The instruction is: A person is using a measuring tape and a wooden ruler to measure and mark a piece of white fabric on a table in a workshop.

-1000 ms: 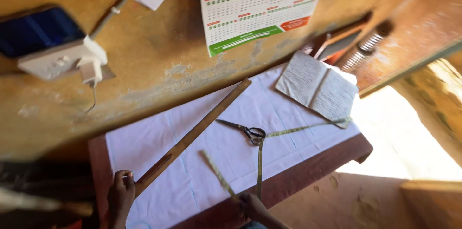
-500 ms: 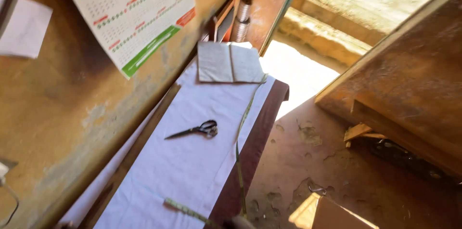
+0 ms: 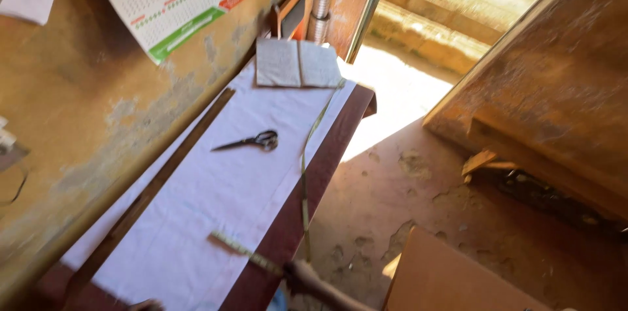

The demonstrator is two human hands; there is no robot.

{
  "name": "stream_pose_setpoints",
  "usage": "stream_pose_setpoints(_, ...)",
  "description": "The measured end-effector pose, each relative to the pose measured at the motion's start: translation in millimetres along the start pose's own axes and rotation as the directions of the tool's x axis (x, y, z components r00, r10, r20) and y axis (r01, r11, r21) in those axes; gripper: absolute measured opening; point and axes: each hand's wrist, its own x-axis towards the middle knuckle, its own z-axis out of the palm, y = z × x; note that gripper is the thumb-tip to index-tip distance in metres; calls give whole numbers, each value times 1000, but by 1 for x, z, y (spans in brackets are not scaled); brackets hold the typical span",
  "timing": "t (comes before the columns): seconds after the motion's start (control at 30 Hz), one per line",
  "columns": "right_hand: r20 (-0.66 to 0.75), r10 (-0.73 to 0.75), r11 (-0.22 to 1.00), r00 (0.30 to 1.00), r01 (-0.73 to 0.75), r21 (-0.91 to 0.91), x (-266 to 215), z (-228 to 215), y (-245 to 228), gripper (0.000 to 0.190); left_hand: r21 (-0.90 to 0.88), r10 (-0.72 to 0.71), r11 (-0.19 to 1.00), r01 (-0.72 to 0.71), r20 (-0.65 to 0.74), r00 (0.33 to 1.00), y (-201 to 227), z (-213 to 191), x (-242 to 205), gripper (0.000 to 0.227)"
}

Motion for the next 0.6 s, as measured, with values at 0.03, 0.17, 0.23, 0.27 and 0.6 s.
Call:
stream_pose_setpoints(0.03,29,1,1000,1000,-1,16,10,-1,7,20,-30,-38,999,39,11,999,13,-6,-1,15)
stream_pose_setpoints(0.17,-36,-39,999,999,38,-23,-51,19,-4,21,42,-162,985,165,-61,985,68,-54,-140,11)
stream_pose_setpoints(0.23,-84,-68,997,994,71,28,-61,5,-47,29,134,-96,986,104,-66,993,66,-51,-166,8)
stream_pose_setpoints(0.27,-90,-50,997,995,44,-61,-68,8,-53,30,99,-180,977,189,-93,979,48,-64,-180,5)
stream_pose_setpoints(0.6,-171,-115,990,978,100,-98,-65,32,-76,35,-140,-312,949,282,-300,902,47,-163,-231,10)
